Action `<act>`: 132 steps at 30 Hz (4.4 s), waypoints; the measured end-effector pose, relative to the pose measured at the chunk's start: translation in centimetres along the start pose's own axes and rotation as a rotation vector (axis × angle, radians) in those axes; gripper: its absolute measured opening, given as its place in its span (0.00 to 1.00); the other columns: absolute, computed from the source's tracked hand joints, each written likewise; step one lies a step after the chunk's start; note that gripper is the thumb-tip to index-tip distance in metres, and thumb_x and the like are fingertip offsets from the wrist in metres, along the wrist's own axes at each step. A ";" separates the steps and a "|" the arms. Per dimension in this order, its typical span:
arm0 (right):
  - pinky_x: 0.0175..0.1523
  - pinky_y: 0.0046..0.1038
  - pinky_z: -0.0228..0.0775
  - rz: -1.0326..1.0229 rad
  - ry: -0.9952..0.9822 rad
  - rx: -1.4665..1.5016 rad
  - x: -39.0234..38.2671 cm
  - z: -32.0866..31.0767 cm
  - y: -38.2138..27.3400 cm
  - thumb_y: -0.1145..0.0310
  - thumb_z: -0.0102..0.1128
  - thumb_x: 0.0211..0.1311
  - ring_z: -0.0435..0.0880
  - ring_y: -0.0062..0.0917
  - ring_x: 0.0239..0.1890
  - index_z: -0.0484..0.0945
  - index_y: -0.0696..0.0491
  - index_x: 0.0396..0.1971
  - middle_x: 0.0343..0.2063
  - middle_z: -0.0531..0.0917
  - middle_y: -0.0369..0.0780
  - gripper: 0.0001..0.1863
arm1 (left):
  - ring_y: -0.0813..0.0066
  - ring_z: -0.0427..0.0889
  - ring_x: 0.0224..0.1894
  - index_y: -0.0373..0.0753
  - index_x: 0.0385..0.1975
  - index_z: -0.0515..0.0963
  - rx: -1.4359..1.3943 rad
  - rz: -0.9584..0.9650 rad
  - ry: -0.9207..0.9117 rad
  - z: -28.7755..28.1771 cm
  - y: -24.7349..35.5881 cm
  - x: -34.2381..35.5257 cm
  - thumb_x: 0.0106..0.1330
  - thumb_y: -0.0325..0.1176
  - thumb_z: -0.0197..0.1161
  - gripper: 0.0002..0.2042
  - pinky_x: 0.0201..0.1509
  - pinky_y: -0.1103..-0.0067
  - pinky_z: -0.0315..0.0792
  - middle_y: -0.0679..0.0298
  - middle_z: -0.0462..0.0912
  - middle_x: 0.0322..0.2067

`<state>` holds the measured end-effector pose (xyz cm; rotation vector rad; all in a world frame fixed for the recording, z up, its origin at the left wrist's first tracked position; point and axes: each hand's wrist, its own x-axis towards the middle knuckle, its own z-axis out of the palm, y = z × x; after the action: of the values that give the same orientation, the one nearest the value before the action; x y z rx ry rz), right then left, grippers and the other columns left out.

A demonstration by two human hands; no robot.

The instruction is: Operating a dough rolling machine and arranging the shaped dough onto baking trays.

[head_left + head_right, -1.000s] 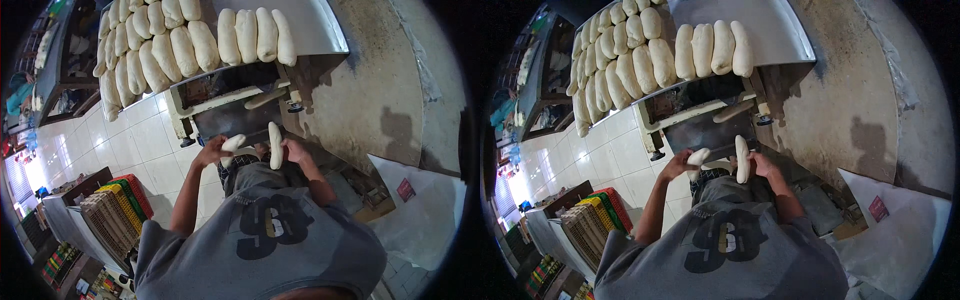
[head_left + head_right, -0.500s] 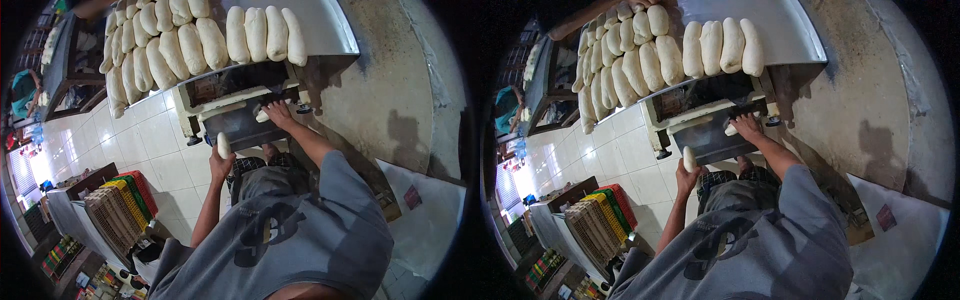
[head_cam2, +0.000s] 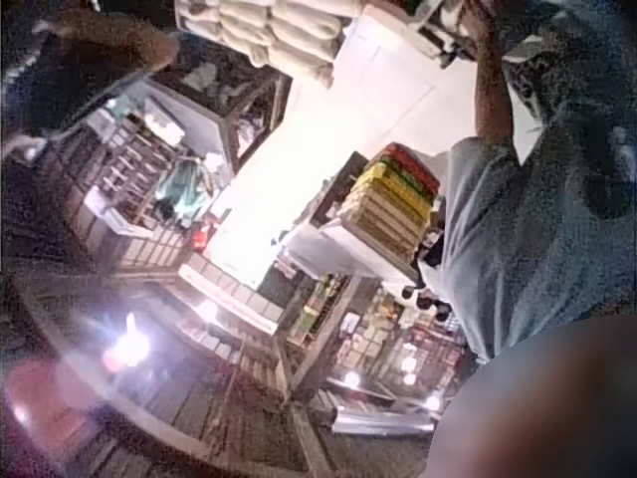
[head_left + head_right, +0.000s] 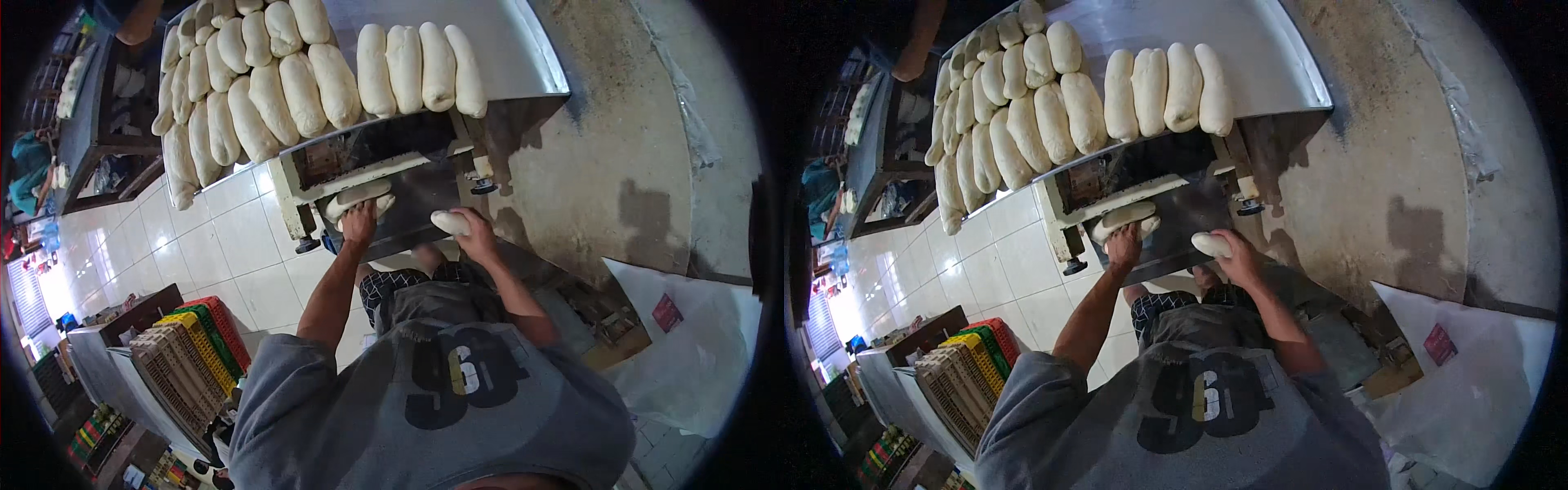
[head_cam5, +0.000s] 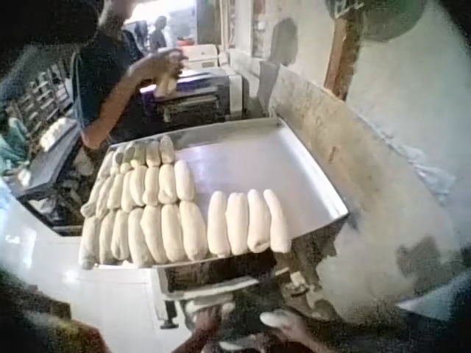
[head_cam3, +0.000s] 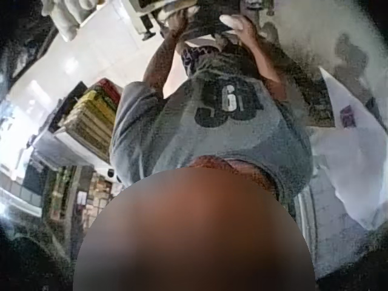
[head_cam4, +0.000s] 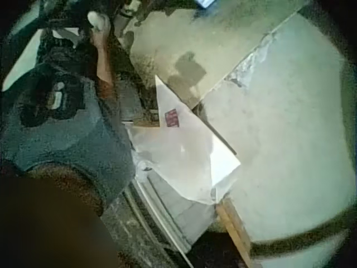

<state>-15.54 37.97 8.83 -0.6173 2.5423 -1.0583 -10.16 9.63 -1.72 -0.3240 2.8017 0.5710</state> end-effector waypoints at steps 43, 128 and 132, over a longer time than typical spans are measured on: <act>0.42 0.34 0.71 0.338 -0.407 0.149 0.7 3.7 -0.2 0.60 0.61 0.56 0.79 0.35 0.38 0.75 0.54 0.42 0.33 0.81 0.42 0.18 | 0.57 0.79 0.33 0.33 0.35 0.76 -0.686 -0.224 -0.156 -5.8 3.2 -11.9 0.58 0.42 0.63 0.16 0.38 0.69 0.72 0.51 0.80 0.29; 0.52 0.41 0.62 -0.302 -0.011 -0.700 10.5 3.8 3.8 0.71 0.56 0.51 0.72 0.37 0.48 0.77 0.56 0.37 0.40 0.75 0.45 0.12 | 0.53 0.76 0.41 0.37 0.38 0.74 -0.402 0.051 -0.137 -6.0 5.5 -9.9 0.54 0.38 0.62 0.15 0.44 0.65 0.72 0.53 0.77 0.32; 0.44 0.45 0.70 -0.062 -0.400 -0.700 11.9 5.1 9.2 0.70 0.52 0.52 0.80 0.38 0.31 0.79 0.53 0.24 0.21 0.78 0.42 0.07 | 0.51 0.67 0.52 0.36 0.49 0.66 -0.119 0.111 0.037 -2.2 7.2 -3.3 0.52 0.39 0.63 0.25 0.55 0.63 0.65 0.51 0.70 0.47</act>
<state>-25.96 34.81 -2.78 -0.9646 2.4871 -0.0011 -9.43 15.75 3.78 -0.2054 2.8414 0.7657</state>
